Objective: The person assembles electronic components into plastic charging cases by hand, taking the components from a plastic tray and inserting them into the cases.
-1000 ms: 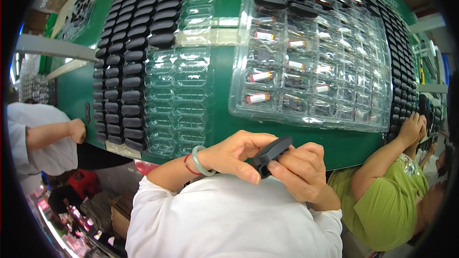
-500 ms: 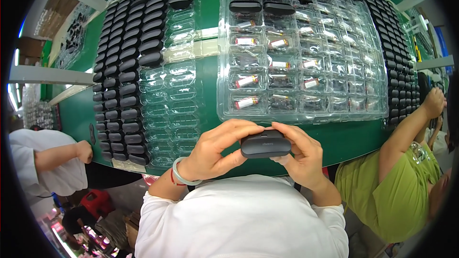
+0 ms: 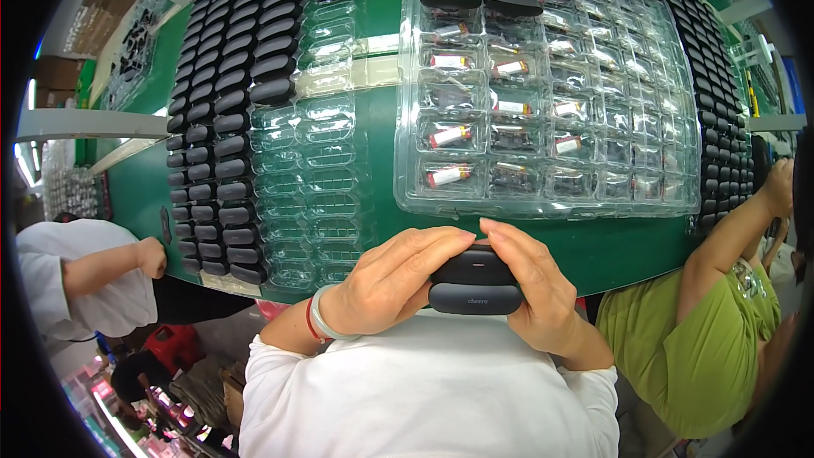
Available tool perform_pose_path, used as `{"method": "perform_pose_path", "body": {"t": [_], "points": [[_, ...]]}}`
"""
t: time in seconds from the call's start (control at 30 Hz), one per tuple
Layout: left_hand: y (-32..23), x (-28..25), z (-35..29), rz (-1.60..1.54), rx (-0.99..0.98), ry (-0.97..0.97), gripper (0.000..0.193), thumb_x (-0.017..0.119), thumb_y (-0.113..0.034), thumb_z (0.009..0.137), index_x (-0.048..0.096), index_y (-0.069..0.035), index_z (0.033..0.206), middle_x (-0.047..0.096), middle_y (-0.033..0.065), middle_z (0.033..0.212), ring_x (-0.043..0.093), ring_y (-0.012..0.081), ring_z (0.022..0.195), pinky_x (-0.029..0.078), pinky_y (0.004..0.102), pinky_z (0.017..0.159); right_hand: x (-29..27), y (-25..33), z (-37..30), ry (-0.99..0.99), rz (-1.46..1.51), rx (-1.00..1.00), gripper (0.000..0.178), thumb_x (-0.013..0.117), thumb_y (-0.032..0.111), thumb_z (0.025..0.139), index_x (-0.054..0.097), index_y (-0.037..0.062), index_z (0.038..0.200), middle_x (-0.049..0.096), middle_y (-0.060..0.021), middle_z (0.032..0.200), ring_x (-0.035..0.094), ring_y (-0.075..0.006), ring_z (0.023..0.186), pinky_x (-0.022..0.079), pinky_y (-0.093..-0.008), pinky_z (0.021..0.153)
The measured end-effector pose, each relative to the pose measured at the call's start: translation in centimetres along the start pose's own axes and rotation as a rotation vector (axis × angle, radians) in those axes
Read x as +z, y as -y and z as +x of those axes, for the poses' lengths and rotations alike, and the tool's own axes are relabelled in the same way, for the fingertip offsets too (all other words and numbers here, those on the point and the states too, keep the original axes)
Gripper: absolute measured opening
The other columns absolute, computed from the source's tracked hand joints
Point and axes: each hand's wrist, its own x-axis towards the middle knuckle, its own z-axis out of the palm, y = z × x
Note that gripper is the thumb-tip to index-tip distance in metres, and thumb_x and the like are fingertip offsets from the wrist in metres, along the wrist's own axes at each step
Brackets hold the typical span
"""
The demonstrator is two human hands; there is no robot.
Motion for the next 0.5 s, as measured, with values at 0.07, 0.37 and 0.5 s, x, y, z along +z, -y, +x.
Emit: {"method": "perform_pose_path", "body": {"t": [0.07,0.37,0.5], "points": [[0.3,0.3,-0.3,0.038,0.032,-0.023,0.051,0.058,0.014,0.058,0.055,0.009,0.109,0.06,0.0204,0.1,0.062,0.0303,0.085,0.052,0.0343,0.071,0.4,-0.5,-0.2,-0.015,0.009,-0.045,0.055,0.065,-0.015,0.059,0.053,-0.0071,0.112,0.058,-0.021,0.108,0.061,-0.0319,0.092,0.053,-0.035,0.076],[1.8,2.2,-0.1,0.158,0.053,-0.154,0.054,0.056,0.016,0.051,0.056,0.01,0.105,0.061,0.0199,0.093,0.063,0.0303,0.079,0.053,0.0339,0.067,2.9,-3.0,-0.7,-0.243,-0.036,-0.02,0.046,0.063,-0.015,0.061,0.057,-0.0057,0.105,0.061,-0.0193,0.098,0.062,-0.0306,0.082,0.052,-0.0332,0.07],[1.8,1.8,0.1,0.13,0.011,-0.114,0.055,0.06,0.014,0.056,0.054,0.009,0.11,0.06,0.0209,0.095,0.063,0.0315,0.08,0.053,0.0342,0.065,2.5,-2.9,-0.6,-0.17,-0.007,0.142,0.044,0.062,-0.013,0.064,0.058,-0.0029,0.107,0.062,-0.0183,0.098,0.063,-0.0295,0.082,0.053,-0.0319,0.069]]}}
